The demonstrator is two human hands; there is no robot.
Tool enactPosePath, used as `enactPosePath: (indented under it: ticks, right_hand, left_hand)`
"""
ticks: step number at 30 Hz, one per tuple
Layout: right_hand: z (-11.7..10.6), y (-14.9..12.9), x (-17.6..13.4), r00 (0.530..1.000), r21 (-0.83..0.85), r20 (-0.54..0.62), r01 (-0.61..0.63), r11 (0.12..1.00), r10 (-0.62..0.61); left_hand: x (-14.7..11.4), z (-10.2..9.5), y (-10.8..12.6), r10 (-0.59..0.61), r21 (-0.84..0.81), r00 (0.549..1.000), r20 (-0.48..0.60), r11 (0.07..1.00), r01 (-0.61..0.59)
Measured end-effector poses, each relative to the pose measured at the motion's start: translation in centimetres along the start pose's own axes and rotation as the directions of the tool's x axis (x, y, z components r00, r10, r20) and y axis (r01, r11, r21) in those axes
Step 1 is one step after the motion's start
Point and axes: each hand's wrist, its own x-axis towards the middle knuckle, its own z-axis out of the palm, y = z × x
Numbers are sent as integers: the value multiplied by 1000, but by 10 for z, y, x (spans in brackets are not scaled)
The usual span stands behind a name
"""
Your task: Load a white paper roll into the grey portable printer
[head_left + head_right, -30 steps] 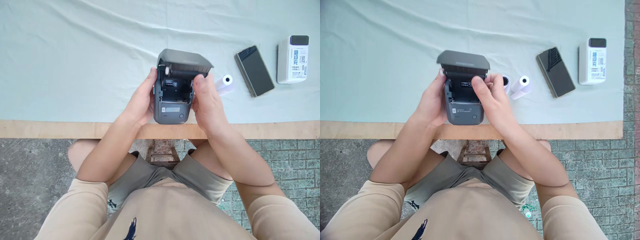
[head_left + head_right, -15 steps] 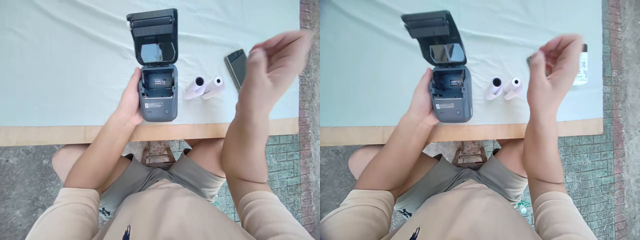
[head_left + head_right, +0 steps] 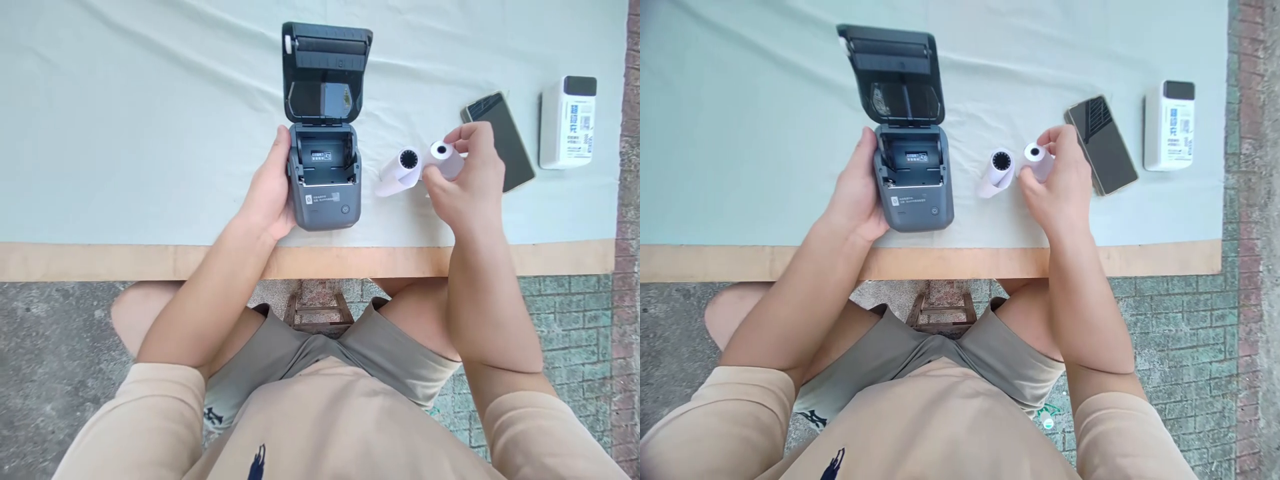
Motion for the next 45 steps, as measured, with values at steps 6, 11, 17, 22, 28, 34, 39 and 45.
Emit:
enactPosePath:
  ticks: [6,11,17,22,28,34,39,45]
  right_hand:
    - [2,-6,6,943,17,-308,136,991,-125]
    - [-8,-52,-11,809,33,-381,497,867,-448]
    - [11,-104,-23,878,-185,197,470,863,-436]
    - [19,-106,-14,856,-244,274,503,829,-439]
    - [12,-105,-11,833,-269,279,546,793,-479]
    - [16,-106,-7,816,-237,351,553,799,-460]
    - [22,-95,-6,815,-231,291,567,790,-500]
    - [46,-67,-24,578,-150,-240,772,618,-780]
  left_hand:
    - [-1,2,1,-24,22,1000,-15,999,24]
    - [-4,4,0,-34,11,999,-11,999,35]
    - [-5,3,-1,-20,-8,1000,-2,1000,20]
    - [-7,3,0,-30,12,999,-13,999,30]
    - [-6,4,-1,-3,16,1000,-3,1000,3]
    - [-7,7,-1,26,-1,1000,-5,1000,-26]
    - [-8,6,-1,-3,-60,1000,-20,998,2]
    - [-9,7,1,-7,-72,1000,3,997,7]
